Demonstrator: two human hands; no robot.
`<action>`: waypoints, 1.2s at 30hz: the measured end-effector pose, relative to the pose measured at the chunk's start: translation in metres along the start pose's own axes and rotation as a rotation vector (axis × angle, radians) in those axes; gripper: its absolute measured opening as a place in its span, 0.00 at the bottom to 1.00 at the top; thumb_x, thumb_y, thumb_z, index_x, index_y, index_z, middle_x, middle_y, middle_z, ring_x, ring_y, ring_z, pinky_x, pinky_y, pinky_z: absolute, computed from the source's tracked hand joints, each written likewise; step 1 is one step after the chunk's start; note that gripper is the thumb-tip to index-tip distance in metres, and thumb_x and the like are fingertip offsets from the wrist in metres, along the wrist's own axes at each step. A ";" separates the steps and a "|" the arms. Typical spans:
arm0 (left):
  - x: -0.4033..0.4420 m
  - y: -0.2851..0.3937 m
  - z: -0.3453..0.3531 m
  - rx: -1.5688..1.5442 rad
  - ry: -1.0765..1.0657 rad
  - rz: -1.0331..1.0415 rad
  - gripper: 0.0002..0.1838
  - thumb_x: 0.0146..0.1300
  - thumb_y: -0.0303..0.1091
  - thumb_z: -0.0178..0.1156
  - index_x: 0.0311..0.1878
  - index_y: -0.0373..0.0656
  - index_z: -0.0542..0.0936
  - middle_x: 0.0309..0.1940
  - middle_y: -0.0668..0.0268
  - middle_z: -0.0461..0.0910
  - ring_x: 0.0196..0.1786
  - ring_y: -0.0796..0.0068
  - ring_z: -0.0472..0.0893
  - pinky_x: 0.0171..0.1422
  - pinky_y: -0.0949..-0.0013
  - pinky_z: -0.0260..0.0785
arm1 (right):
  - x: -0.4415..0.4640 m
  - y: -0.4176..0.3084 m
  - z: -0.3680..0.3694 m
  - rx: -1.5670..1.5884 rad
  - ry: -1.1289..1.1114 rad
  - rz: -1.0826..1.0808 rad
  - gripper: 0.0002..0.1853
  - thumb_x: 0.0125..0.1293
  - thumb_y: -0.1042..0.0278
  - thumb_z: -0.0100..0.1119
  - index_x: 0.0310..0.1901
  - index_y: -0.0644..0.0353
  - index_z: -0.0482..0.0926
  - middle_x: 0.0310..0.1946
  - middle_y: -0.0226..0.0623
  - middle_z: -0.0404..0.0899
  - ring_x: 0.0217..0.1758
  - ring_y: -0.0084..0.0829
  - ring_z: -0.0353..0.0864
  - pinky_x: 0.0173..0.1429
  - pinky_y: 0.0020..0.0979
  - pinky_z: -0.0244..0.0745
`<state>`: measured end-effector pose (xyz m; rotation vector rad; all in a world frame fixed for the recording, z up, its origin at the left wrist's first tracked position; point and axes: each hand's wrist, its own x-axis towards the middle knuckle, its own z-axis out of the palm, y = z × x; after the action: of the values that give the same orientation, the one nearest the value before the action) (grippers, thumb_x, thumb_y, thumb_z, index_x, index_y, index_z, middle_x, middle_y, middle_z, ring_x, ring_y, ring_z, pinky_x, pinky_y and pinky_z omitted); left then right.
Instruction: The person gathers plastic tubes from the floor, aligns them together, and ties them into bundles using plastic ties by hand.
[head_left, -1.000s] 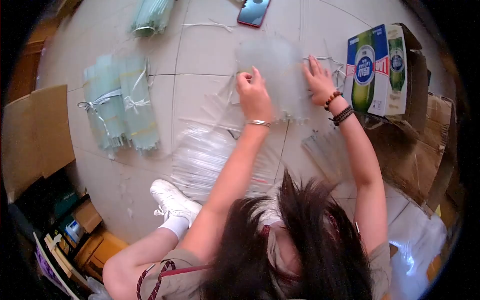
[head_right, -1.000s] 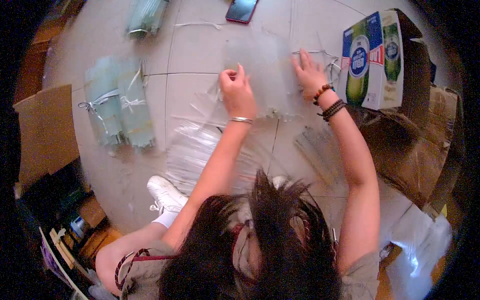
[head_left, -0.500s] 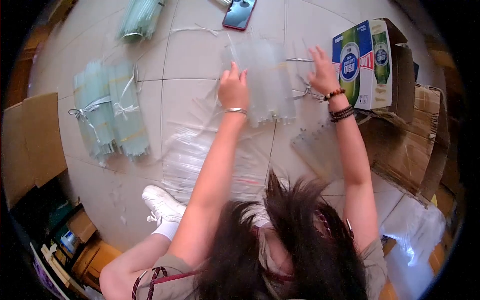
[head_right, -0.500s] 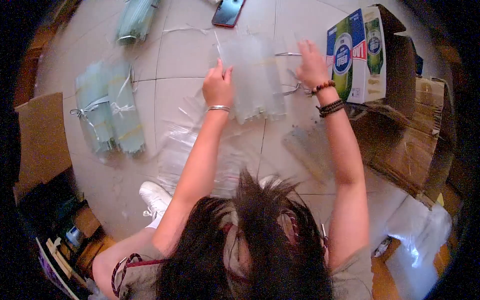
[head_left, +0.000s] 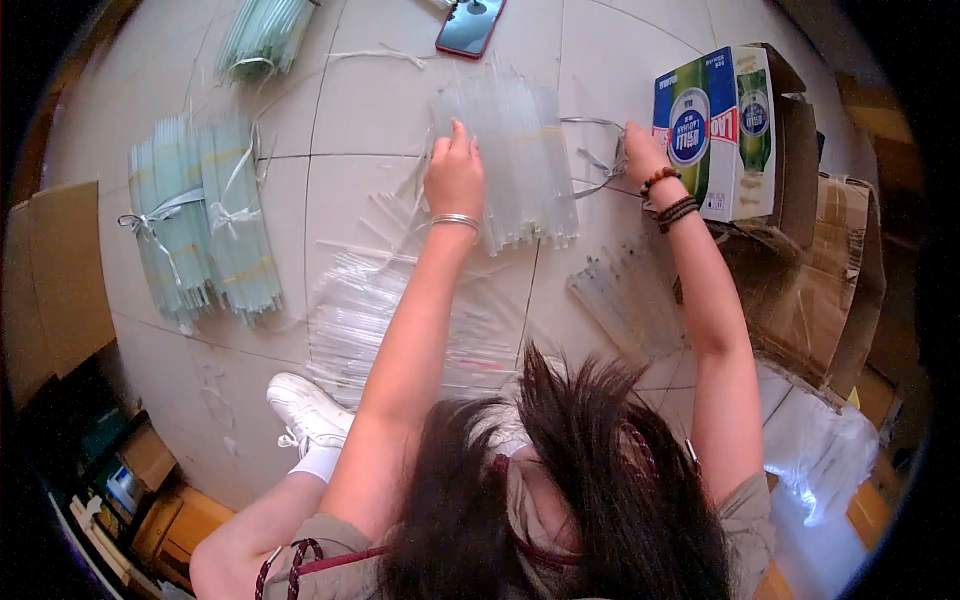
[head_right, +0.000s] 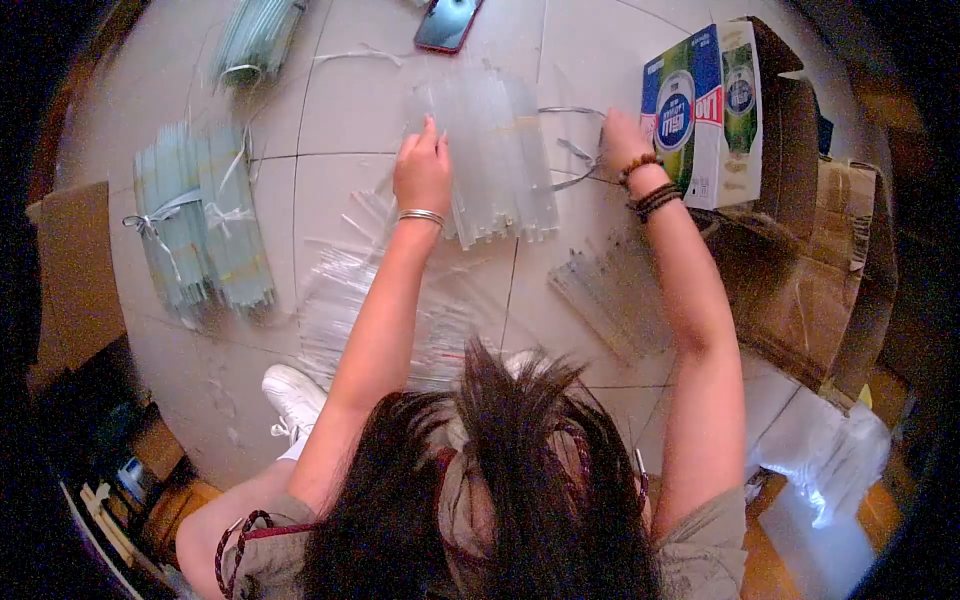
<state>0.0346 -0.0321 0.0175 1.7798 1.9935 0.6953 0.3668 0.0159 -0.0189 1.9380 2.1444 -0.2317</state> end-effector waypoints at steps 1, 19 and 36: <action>0.000 0.000 0.000 0.006 -0.001 0.001 0.22 0.68 0.35 0.56 0.64 0.42 0.73 0.36 0.57 0.76 0.37 0.57 0.80 0.41 0.58 0.75 | 0.001 0.006 -0.007 0.057 -0.046 -0.029 0.18 0.56 0.71 0.63 0.48 0.61 0.74 0.46 0.48 0.80 0.54 0.51 0.77 0.55 0.44 0.76; 0.002 -0.001 0.000 0.038 -0.035 -0.002 0.23 0.69 0.37 0.56 0.65 0.42 0.73 0.36 0.57 0.77 0.37 0.57 0.81 0.41 0.59 0.75 | -0.028 -0.030 -0.085 0.431 -0.701 0.052 0.36 0.56 0.29 0.64 0.26 0.65 0.80 0.17 0.30 0.73 0.19 0.23 0.69 0.25 0.31 0.68; 0.004 0.002 0.003 0.025 -0.026 -0.035 0.22 0.70 0.40 0.55 0.64 0.44 0.74 0.34 0.56 0.77 0.37 0.55 0.80 0.41 0.56 0.74 | -0.007 -0.031 0.004 0.616 0.107 0.281 0.21 0.51 0.57 0.77 0.41 0.65 0.82 0.32 0.48 0.85 0.37 0.39 0.86 0.41 0.36 0.79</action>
<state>0.0370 -0.0280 0.0162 1.7543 2.0196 0.6359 0.3367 0.0050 -0.0219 2.6011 1.9764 -0.8310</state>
